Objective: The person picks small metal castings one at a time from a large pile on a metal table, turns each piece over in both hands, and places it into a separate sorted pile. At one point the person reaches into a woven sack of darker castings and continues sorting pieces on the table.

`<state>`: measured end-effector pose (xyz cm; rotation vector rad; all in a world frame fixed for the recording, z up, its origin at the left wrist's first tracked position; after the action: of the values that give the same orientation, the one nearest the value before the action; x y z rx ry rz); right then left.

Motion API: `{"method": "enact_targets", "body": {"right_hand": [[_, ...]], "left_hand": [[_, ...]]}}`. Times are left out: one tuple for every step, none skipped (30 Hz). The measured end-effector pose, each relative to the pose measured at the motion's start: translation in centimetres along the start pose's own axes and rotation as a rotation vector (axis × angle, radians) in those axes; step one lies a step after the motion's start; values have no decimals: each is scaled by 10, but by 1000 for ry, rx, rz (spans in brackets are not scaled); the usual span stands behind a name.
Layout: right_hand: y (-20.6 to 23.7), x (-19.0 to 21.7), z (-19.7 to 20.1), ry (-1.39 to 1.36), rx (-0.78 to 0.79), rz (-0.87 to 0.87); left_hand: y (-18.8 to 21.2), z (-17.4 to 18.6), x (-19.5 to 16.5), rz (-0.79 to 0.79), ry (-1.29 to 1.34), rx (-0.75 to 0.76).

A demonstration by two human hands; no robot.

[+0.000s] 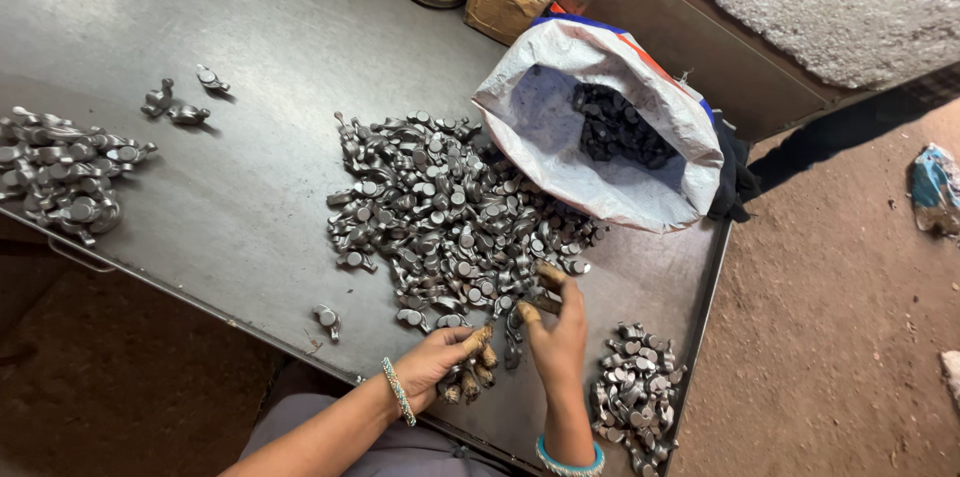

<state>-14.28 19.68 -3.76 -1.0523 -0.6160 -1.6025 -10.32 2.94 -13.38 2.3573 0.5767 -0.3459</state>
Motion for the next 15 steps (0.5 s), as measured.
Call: {"method": "enact_targets", "body": {"right_hand": [[-4, 7, -4, 108, -21, 81], [-7, 13, -9, 216, -42, 163], [-7, 18, -13, 325, -64, 244], [-6, 12, -14, 319, -61, 172], [-3, 5, -15, 313, -58, 98], [1, -4, -14, 308, -56, 23], [3, -7, -15, 257, -50, 40], [6, -11, -14, 206, -46, 55], [11, -15, -13, 157, -42, 69], [17, -17, -11, 148, -62, 117], [23, -18, -8, 139, -82, 165], [30, -18, -6, 129, -101, 213], [38, -18, -4, 123, -107, 255], [44, -17, -3, 117, -112, 297], [50, -16, -1, 110, -118, 340]], "left_hand": [[0, 2, -3, -16, -19, 1], [1, 4, -6, -51, -53, 0], [3, 6, -9, -85, -87, -1], [4, 8, -12, -118, -121, -2], [4, 11, -15, -134, -154, -29], [4, 13, -15, -147, -189, -57], [5, 16, -17, -159, -222, -84], [6, 17, -20, -197, -210, -90], [6, 17, -23, -235, -198, -94], [6, 17, -26, -273, -186, -98], [7, 17, -30, -316, -250, -137], [9, 16, -35, -359, -313, -178], [11, 15, -39, -402, -376, -218], [12, 14, -43, -417, -420, -253], [14, 13, -47, -432, -466, -287]]}}
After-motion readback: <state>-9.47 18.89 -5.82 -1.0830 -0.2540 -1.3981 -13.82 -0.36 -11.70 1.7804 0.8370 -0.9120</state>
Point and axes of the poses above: each hand's wrist, its own y-axis away from the middle knuckle, its own z-axis out of the back of the hand, x = y × z, the point moved 6 cm from there along -y, towards the middle knuckle, and after that the axes turned 2 degrees about z, right-handed, at the moved point
